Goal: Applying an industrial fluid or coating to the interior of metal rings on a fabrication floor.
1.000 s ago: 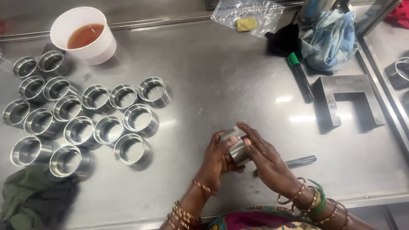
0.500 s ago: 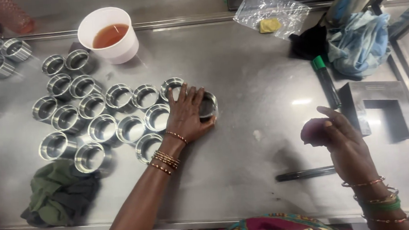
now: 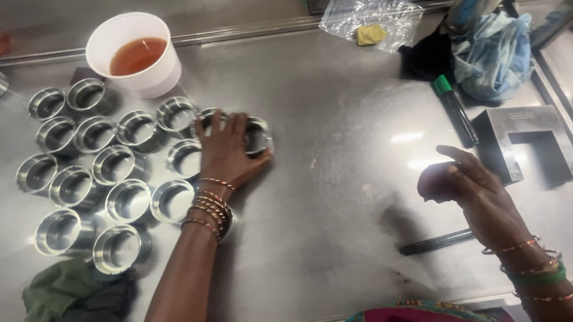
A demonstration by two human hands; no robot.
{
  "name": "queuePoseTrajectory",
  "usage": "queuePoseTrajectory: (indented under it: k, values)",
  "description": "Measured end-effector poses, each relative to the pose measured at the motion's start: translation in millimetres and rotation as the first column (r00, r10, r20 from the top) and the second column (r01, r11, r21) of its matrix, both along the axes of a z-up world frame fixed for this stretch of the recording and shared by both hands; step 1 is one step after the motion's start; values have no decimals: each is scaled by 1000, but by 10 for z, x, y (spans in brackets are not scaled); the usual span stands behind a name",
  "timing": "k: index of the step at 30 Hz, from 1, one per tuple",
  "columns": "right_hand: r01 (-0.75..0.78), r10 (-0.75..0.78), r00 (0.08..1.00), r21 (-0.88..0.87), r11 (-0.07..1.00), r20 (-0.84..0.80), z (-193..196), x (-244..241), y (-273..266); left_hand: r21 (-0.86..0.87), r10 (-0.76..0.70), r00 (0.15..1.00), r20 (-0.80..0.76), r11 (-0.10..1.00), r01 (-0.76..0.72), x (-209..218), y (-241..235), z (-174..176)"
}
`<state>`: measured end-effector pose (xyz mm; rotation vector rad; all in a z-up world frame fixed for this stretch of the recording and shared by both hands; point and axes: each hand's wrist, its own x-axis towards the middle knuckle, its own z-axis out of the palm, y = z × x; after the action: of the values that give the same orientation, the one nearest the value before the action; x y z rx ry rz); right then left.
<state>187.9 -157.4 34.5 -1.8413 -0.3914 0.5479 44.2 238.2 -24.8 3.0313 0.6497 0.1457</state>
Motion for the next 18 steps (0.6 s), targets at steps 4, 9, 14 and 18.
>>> queuePoseTrajectory:
  k: [4, 9, 14, 18]
  values:
    - [-54, 57, 996, -49, 997, 73, -155, 154, 150, -13, 94, 995, 17, 996, -94, -52, 294, -140]
    - [-130, 129, 974, -8, 991, 187, -495, 583, 1058, 16, 164, 978, 128, 986, -168, -88, 303, -225]
    - [-25, 165, 818, -252, 967, 551, 124, 914, 1782, -151, 122, 920, 373, 986, -70, -450, -138, 227]
    - [422, -7, 683, -387, 820, 730, -213, 2224, 1423, -334, 254, 783, 568, 940, -63, -1171, -484, 373]
